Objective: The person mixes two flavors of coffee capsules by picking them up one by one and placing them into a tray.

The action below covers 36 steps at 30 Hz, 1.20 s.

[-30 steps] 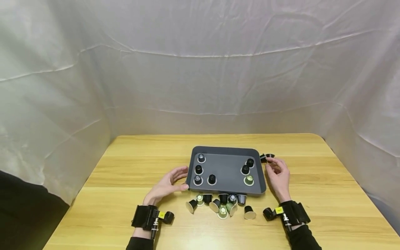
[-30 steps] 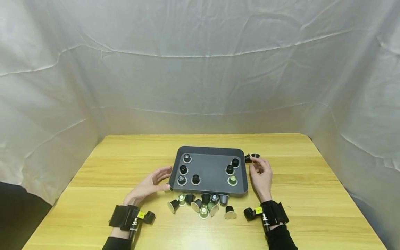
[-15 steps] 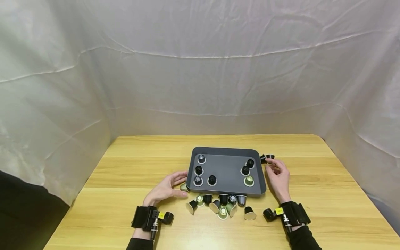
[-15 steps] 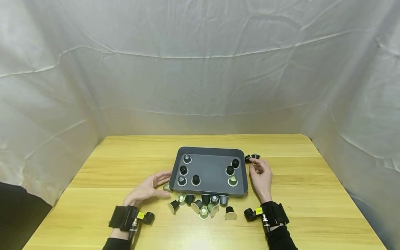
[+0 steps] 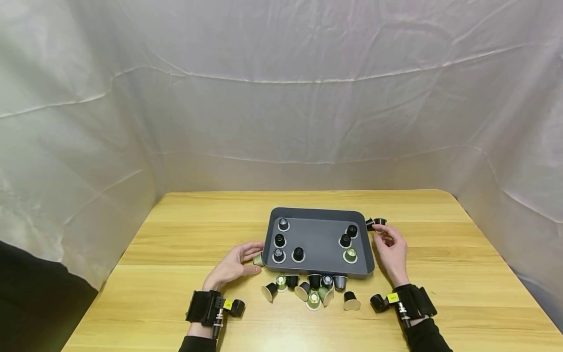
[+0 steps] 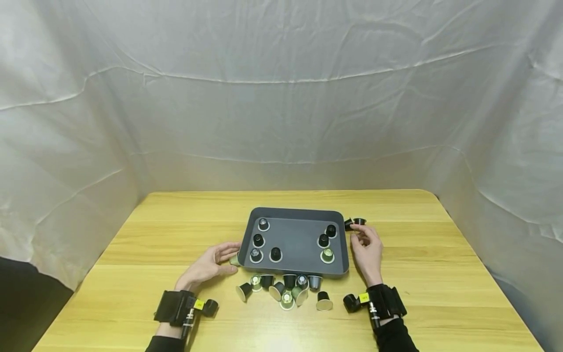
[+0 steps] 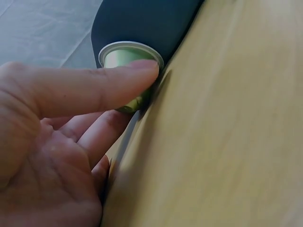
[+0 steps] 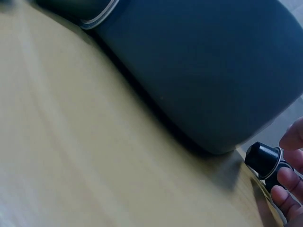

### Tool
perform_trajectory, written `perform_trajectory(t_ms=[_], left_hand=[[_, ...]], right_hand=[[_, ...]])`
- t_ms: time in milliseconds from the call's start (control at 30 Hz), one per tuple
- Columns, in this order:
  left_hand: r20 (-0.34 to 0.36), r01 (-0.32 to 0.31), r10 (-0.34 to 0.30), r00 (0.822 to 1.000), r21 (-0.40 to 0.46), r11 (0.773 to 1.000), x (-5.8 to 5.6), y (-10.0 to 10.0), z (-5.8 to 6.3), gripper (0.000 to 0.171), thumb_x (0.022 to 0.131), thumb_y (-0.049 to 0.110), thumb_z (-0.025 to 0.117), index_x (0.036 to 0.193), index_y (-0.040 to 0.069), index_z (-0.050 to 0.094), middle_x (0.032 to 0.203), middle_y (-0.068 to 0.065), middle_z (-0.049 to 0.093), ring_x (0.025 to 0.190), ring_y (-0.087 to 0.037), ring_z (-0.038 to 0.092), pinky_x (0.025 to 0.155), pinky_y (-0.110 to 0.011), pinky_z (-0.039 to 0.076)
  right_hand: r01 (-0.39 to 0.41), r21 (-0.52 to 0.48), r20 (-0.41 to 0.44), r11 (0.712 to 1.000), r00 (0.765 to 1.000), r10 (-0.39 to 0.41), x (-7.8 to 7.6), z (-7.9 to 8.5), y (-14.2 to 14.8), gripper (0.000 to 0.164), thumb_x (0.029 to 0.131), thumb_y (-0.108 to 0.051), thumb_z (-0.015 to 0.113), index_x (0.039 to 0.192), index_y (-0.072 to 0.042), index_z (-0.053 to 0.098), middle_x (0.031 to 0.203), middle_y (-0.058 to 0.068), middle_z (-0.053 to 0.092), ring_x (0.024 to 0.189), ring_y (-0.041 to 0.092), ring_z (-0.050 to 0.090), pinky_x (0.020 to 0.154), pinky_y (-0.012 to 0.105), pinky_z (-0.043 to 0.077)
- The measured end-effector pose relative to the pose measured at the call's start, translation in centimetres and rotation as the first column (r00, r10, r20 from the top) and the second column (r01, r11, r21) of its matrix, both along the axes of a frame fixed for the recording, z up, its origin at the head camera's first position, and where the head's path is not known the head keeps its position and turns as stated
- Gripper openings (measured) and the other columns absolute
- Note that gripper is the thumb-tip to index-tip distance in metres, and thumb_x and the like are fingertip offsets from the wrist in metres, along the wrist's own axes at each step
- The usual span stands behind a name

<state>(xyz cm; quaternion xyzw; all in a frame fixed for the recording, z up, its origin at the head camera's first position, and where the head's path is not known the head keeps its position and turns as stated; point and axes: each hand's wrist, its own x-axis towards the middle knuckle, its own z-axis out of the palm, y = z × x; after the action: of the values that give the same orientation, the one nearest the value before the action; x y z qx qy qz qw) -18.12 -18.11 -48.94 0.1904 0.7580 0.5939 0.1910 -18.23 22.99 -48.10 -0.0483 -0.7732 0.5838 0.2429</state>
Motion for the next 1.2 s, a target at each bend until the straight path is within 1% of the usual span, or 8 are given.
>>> perform_trajectory(t_ms=[133,367,533,767,1033,1133,1200], left_hand=[[-0.01,-0.021,0.021,1.0,-0.014,1.0,0.01,0.06,-0.1,0.071,0.085,-0.004,0.068,0.147,-0.013,0.035,0.153,-0.033,0.04,0.143,-0.049,0.039,0.12,-0.056,0.031],[-0.002,-0.079,0.079,0.997,-0.039,0.996,0.2,0.15,-0.01,0.067,0.085,-0.002,0.069,0.145,-0.01,0.041,0.151,-0.03,0.044,0.142,-0.047,0.042,0.12,-0.057,0.032],[-0.014,-0.111,0.11,0.994,-0.054,0.992,0.25,0.15,0.03,0.064,0.087,0.001,0.07,0.144,-0.007,0.044,0.15,-0.029,0.047,0.141,-0.048,0.043,0.119,-0.06,0.031],[-0.034,-0.122,0.12,0.992,-0.074,0.99,0.34,0.06,-0.02,0.058,0.09,0.005,0.069,0.144,-0.004,0.048,0.149,-0.027,0.048,0.14,-0.048,0.045,0.119,-0.061,0.032],[-0.033,-0.129,0.127,0.991,-0.049,0.99,0.36,0.02,-0.2,0.057,0.091,0.005,0.068,0.144,-0.001,0.049,0.148,-0.027,0.05,0.138,-0.048,0.048,0.117,-0.062,0.035],[-0.025,-0.133,0.133,0.991,-0.033,0.99,0.32,0.03,-0.29,0.057,0.091,0.005,0.067,0.144,-0.001,0.048,0.145,-0.027,0.053,0.134,-0.045,0.053,0.116,-0.059,0.039],[-0.021,-0.142,0.141,0.99,-0.027,0.99,0.28,0.06,-0.31,0.057,0.092,0.006,0.067,0.145,-0.001,0.048,0.143,-0.026,0.055,0.131,-0.042,0.056,0.115,-0.054,0.043]], right_hand=[[-0.002,0.003,0.004,1.0,1.0,0.002,0.02,-0.09,0.04,0.024,0.091,0.008,0.059,0.112,0.009,0.07,0.102,0.022,0.06,0.078,0.0,0.056,0.07,0.007,0.046],[0.002,0.0,-0.001,1.0,1.0,-0.002,-0.02,-0.13,0.02,0.023,0.091,0.008,0.059,0.111,0.009,0.07,0.102,0.022,0.061,0.079,-0.001,0.055,0.071,0.006,0.046],[-0.001,-0.001,0.002,1.0,1.0,0.001,0.02,-0.05,-0.02,0.024,0.091,0.009,0.059,0.112,0.01,0.07,0.103,0.023,0.061,0.079,0.0,0.056,0.071,0.007,0.046],[-0.004,0.0,0.009,1.0,1.0,0.004,0.11,-0.01,-0.03,0.024,0.091,0.009,0.059,0.112,0.01,0.07,0.102,0.023,0.061,0.078,0.0,0.056,0.071,0.008,0.046],[-0.007,-0.003,0.002,1.0,1.0,0.007,0.09,0.0,-0.03,0.024,0.091,0.01,0.059,0.112,0.01,0.07,0.103,0.026,0.061,0.079,0.0,0.055,0.071,0.007,0.046],[-0.008,-0.006,-0.001,1.0,1.0,0.008,0.08,-0.02,-0.04,0.024,0.091,0.01,0.059,0.112,0.011,0.07,0.103,0.026,0.061,0.079,0.0,0.055,0.071,0.007,0.046],[-0.008,-0.006,-0.002,1.0,1.0,0.008,0.07,-0.01,-0.03,0.024,0.091,0.01,0.059,0.111,0.011,0.07,0.103,0.027,0.061,0.079,0.0,0.055,0.071,0.007,0.046]])
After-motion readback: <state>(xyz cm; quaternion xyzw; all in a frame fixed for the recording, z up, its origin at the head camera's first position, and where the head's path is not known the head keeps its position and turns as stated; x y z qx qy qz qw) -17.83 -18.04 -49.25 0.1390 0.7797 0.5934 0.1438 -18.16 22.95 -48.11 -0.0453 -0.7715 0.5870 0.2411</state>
